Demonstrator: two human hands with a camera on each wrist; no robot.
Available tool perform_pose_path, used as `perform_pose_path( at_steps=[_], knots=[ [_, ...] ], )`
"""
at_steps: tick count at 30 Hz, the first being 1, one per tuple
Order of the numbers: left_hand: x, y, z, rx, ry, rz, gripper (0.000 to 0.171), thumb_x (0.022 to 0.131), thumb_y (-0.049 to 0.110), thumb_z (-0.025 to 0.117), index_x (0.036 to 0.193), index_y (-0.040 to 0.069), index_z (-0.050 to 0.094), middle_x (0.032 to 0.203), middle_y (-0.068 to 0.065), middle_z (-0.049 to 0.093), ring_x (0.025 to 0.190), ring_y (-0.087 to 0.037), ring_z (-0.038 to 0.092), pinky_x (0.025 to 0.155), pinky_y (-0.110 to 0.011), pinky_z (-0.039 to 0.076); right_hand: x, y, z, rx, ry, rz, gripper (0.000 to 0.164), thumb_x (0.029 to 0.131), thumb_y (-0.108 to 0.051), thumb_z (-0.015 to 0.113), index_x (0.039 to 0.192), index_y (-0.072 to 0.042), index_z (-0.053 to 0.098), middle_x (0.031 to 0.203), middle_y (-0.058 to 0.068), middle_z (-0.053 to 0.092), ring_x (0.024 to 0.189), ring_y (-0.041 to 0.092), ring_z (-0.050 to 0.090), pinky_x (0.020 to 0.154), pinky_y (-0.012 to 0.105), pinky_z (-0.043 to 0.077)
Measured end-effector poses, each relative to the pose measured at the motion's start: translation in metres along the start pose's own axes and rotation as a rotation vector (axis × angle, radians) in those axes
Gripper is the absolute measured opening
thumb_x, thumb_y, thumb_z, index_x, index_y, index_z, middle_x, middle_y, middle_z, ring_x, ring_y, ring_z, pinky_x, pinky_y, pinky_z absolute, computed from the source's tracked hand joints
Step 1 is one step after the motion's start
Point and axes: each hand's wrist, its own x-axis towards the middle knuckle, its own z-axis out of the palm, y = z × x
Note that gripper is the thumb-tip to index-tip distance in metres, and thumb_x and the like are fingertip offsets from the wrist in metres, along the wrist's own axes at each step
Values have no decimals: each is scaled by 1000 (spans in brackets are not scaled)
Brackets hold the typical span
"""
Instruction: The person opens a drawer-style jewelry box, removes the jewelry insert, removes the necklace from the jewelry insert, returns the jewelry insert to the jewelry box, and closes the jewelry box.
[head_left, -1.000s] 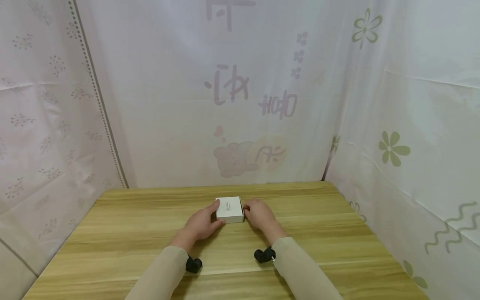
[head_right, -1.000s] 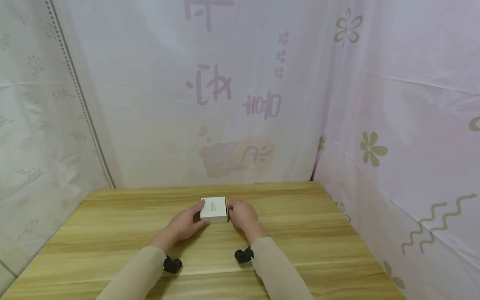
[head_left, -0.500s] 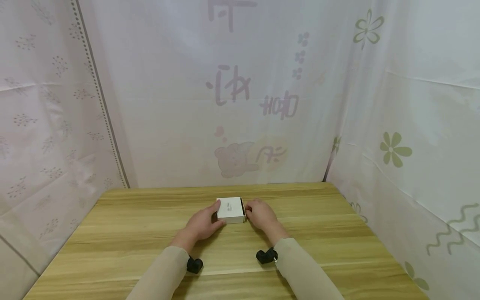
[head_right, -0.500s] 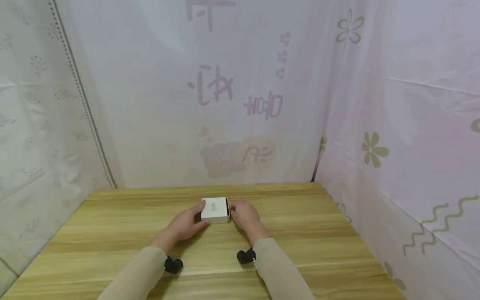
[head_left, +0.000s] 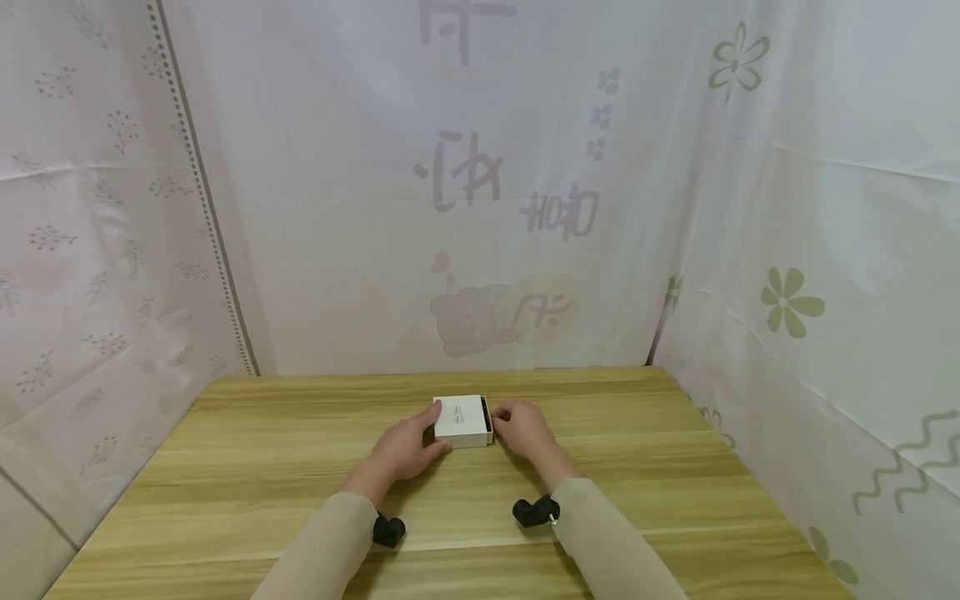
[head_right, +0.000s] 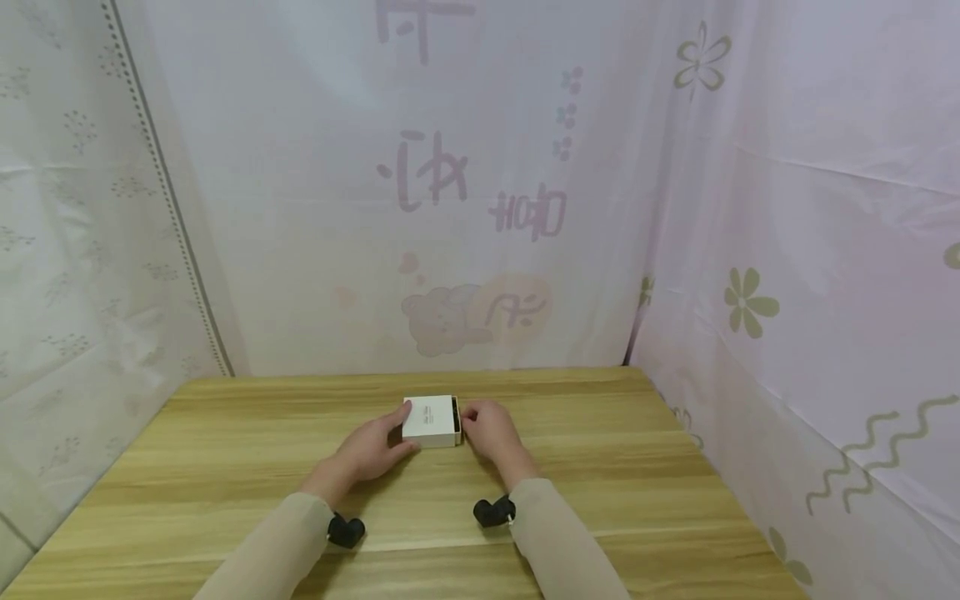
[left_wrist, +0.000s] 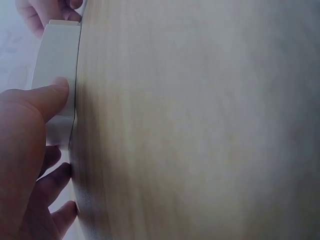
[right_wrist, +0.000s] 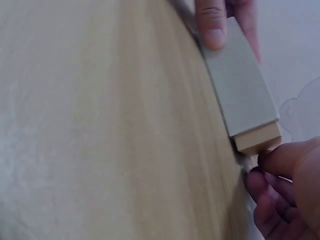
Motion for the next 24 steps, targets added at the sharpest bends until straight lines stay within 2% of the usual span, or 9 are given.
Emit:
perform_pose_path(
  at_steps=[3, 8, 15, 24],
  knots=[
    [0, 0, -1, 1, 1, -6, 83, 106, 42, 74, 173, 14, 35, 171, -14, 49, 153, -39, 54, 125, -57, 47, 0, 1, 0, 71, 1, 28, 12, 107, -17, 72, 105, -12, 83, 104, 4, 80, 99, 22, 72, 93, 46, 61],
    [-2, 1, -1, 3, -1, -8, 82, 106, 42, 74, 174, 14, 35, 172, -13, 48, 154, -39, 53, 125, -57, 46, -2, 1, -1, 116, 11, 40, 12, 107, -16, 72, 104, -10, 82, 102, 5, 79, 97, 22, 71, 93, 47, 60],
    [-3, 2, -2, -5, -6, -7, 83, 106, 41, 74, 174, 14, 34, 172, -13, 48, 154, -40, 53, 125, -57, 46, -4, 2, 0, 95, 24, 41, 9, 104, -15, 75, 98, -12, 80, 94, 2, 76, 89, 17, 67, 86, 42, 59],
    [-1, 0, 0, 9, -3, -1, 83, 106, 43, 74, 174, 15, 35, 171, -13, 49, 153, -41, 54, 124, -58, 47, -4, 2, -2, 81, 33, 44, 9, 103, -14, 75, 95, -11, 78, 92, 2, 76, 87, 18, 66, 84, 42, 59]
  ],
)
